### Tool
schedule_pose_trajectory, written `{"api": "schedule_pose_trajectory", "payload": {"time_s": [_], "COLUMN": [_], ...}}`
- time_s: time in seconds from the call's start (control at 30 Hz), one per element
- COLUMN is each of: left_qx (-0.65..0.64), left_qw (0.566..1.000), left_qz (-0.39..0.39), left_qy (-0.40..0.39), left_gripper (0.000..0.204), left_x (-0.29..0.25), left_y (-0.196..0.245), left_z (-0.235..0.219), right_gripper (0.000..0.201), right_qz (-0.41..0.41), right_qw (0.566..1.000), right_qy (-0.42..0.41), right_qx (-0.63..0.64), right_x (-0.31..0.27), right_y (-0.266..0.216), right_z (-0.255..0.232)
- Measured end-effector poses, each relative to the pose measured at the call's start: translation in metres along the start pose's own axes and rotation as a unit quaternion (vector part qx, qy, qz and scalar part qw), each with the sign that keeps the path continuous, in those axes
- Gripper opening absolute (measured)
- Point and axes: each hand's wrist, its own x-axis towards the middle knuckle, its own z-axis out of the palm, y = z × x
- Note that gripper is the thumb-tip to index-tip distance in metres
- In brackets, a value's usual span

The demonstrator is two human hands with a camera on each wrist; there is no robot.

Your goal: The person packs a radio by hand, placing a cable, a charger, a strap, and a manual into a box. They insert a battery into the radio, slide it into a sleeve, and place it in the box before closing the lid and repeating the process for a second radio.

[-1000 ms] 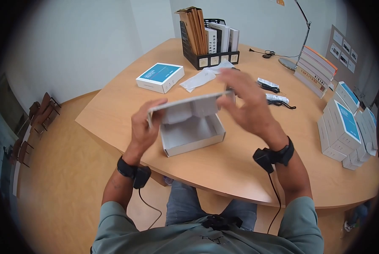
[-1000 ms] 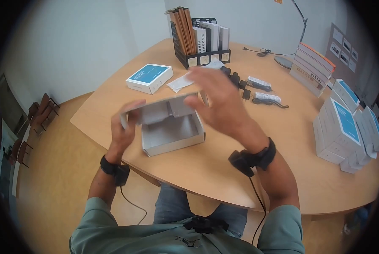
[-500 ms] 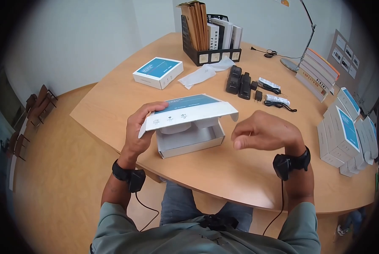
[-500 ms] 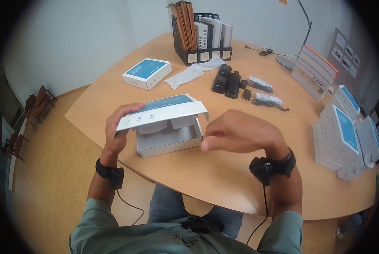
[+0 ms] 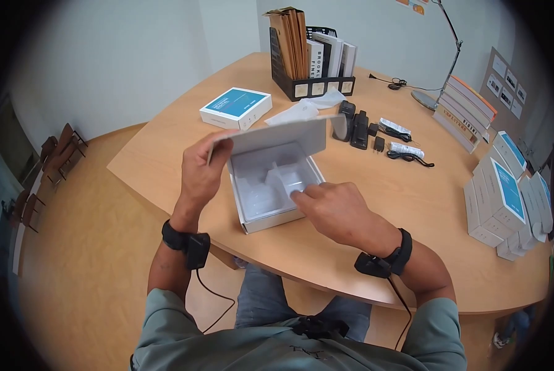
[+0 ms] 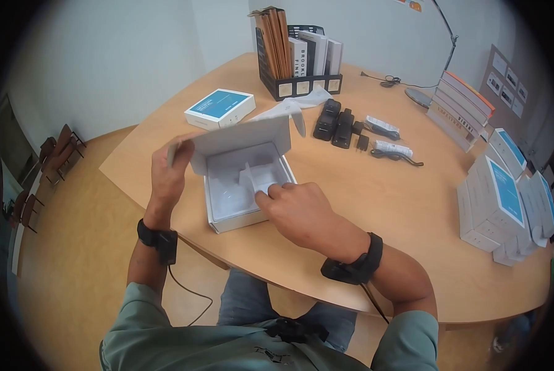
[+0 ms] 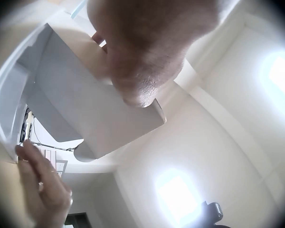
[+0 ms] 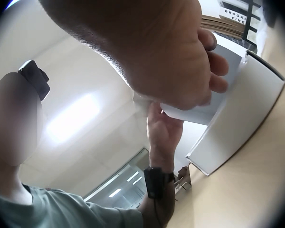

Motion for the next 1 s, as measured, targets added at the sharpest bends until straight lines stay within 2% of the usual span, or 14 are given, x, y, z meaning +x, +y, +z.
{"api": "schedule_pose_trajectory", "payload": {"time_s": [0.07, 0.1, 0.13, 0.2, 0.27, 0.33, 0.37, 0.4, 0.5, 0.63, 0.7, 0.83, 0.93, 1.0], "left_qx": [-0.035, -0.055, -0.056, -0.013, -0.033, -0.02, -0.074, -0.076, -0.17, -0.203, -0.205, -0.166, -0.167, -0.103], "left_qw": [0.997, 0.992, 0.992, 0.987, 0.979, 0.966, 0.963, 0.964, 0.923, 0.909, 0.923, 0.937, 0.946, 0.96], "left_qz": [-0.015, 0.015, 0.016, -0.054, -0.07, -0.141, -0.106, -0.105, -0.285, -0.303, -0.28, -0.255, -0.251, -0.25], "left_qy": [0.068, 0.113, 0.112, 0.15, 0.187, 0.216, 0.236, 0.232, 0.196, 0.201, 0.166, 0.171, 0.12, 0.072], "left_gripper": [0.019, 0.026, 0.026, 0.031, 0.037, 0.041, 0.043, 0.043, 0.047, 0.05, 0.051, 0.052, 0.05, 0.053], "left_x": [0.011, 0.017, 0.024, 0.036, 0.055, 0.076, 0.09, 0.1, 0.123, 0.122, 0.112, 0.094, 0.084, 0.079], "left_y": [-0.005, -0.005, -0.008, -0.017, -0.023, -0.032, -0.042, -0.051, -0.08, -0.109, -0.115, -0.117, -0.123, -0.129], "left_z": [0.0, 0.008, 0.006, 0.0, -0.001, -0.014, -0.014, -0.019, -0.039, -0.043, -0.043, -0.034, -0.028, -0.03], "right_gripper": [0.024, 0.02, 0.02, 0.027, 0.026, 0.025, 0.025, 0.026, 0.029, 0.029, 0.02, 0.017, 0.026, 0.027], "right_qz": [-0.004, -0.006, -0.005, -0.028, -0.024, -0.017, -0.02, -0.023, -0.026, -0.028, -0.04, -0.041, -0.047, -0.05], "right_qw": [1.0, 0.999, 0.999, 0.995, 0.995, 0.995, 0.996, 0.997, 0.997, 0.996, 0.993, 0.993, 0.992, 0.992], "right_qy": [0.018, 0.038, 0.038, 0.089, 0.094, 0.1, 0.084, 0.07, 0.077, 0.08, 0.105, 0.104, 0.118, 0.119], "right_qx": [0.011, 0.022, 0.021, 0.02, 0.013, 0.003, 0.008, 0.014, 0.019, 0.02, 0.042, 0.047, 0.015, 0.016], "right_x": [-0.002, -0.002, -0.001, -0.001, 0.0, 0.003, 0.005, 0.008, 0.017, 0.022, 0.023, 0.029, 0.031, 0.035], "right_y": [-0.003, -0.003, -0.002, -0.001, -0.001, 0.0, 0.001, 0.002, 0.005, 0.009, 0.012, 0.013, 0.012, 0.013], "right_z": [0.011, 0.015, 0.018, 0.023, 0.029, 0.033, 0.035, 0.036, 0.041, 0.046, 0.047, 0.051, 0.051, 0.053]}}
